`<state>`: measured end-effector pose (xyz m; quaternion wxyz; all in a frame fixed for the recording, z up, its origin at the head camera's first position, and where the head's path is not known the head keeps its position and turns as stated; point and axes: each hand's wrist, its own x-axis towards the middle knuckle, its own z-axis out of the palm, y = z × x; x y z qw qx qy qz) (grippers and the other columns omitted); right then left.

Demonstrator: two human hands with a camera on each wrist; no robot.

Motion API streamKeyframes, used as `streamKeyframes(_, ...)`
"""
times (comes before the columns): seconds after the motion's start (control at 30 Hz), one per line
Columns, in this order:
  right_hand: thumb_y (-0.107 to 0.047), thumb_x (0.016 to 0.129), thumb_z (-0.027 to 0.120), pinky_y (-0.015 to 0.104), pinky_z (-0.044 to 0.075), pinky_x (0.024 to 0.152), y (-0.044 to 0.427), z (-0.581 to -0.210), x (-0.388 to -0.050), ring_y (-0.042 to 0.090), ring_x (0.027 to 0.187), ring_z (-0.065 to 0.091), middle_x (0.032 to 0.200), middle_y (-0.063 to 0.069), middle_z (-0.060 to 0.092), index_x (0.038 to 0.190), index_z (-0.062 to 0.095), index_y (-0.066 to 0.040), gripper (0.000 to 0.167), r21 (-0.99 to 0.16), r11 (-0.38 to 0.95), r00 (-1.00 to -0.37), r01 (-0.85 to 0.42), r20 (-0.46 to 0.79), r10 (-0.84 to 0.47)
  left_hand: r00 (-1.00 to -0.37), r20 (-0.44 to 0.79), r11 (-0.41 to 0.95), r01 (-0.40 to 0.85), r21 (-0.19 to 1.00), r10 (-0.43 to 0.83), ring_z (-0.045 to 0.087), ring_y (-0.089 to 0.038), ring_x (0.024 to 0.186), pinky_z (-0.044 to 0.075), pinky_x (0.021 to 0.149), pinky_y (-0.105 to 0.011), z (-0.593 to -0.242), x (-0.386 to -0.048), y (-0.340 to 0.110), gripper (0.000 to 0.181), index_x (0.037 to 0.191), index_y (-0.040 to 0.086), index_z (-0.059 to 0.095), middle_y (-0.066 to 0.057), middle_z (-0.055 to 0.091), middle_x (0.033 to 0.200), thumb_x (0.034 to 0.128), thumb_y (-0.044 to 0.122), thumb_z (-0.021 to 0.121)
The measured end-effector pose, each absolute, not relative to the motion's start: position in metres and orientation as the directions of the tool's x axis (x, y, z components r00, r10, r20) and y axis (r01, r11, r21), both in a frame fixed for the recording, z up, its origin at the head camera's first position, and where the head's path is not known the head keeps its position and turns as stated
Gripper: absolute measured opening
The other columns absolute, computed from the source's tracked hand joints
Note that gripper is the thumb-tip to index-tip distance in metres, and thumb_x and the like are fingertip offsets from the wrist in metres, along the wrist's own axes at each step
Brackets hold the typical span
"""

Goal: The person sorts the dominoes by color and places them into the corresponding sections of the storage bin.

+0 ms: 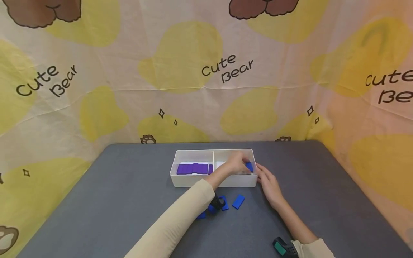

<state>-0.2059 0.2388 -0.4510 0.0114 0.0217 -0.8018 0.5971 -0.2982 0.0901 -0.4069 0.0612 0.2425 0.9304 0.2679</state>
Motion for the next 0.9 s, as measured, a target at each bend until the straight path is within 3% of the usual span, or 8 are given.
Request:
streamKeyframes(0.23,-0.03,0.117,0.032,0.005,0.045,0.09,0.239,-0.451,-0.206,-0.014,0.106,0.053,0.16,0.034,0.04,0.16,0.034,0.009,0.058,-0.959,0.281,-0.999,-0.045,0.041,-0.021,-0.878,0.005,0.738,0.404,0.54,0.478,0.065,-0.009,0.084,0.048,0.074,-0.013,-0.406,-0.297,0.089,0.034,0.109,0.001,0.082,-0.006,0.081,0.102,0.0802,0.017,0.093)
streamKeyframes(0.43,-0.032,0.117,0.032,0.005,0.045,0.09,0.238,-0.45,-0.205,0.012,0.125,0.058,0.16,0.034,0.04,0.16,0.034,0.01,0.059,-0.955,0.294,-0.999,-0.051,0.048,-0.017,-0.88,0.002,0.711,0.386,0.588,0.475,0.067,-0.01,0.087,0.048,0.074,-0.012,-0.406,-0.298,0.086,0.034,0.109,0.0,0.082,-0.007,0.082,0.104,0.0792,0.012,0.092)
streamKeyframes(0.63,-0.033,0.117,0.032,0.004,0.045,0.09,0.238,-0.451,-0.205,-0.009,0.111,0.054,0.16,0.036,0.039,0.159,0.033,0.011,0.061,-0.958,0.278,-0.998,-0.07,0.067,-0.023,-0.887,-0.001,0.688,0.358,0.631,0.462,0.073,-0.015,0.104,0.05,0.083,-0.011,-0.407,-0.3,0.081,0.039,0.116,0.0,0.08,-0.008,0.08,0.114,0.0802,0.01,0.09)
streamKeyframes(0.73,-0.034,0.117,0.032,0.004,0.045,0.089,0.239,-0.451,-0.205,-0.01,0.11,0.054,0.16,0.036,0.039,0.159,0.033,0.011,0.062,-0.957,0.282,-0.998,-0.07,0.066,-0.025,-0.892,-0.012,0.67,0.331,0.664,0.453,0.073,-0.015,0.104,0.05,0.082,-0.011,-0.407,-0.301,0.079,0.039,0.117,-0.001,0.08,-0.009,0.08,0.114,0.0806,0.008,0.089)
streamKeyframes(0.9,-0.036,0.117,0.032,0.004,0.044,0.09,0.239,-0.45,-0.204,0.012,0.125,0.058,0.161,0.034,0.039,0.16,0.033,0.009,0.063,-0.95,0.308,-0.999,-0.054,0.049,-0.024,-0.899,-0.053,0.637,0.266,0.724,0.435,0.072,-0.014,0.103,0.051,0.081,-0.013,-0.404,-0.3,0.075,0.036,0.118,0.0,0.079,-0.009,0.08,0.115,0.084,0.01,0.086)
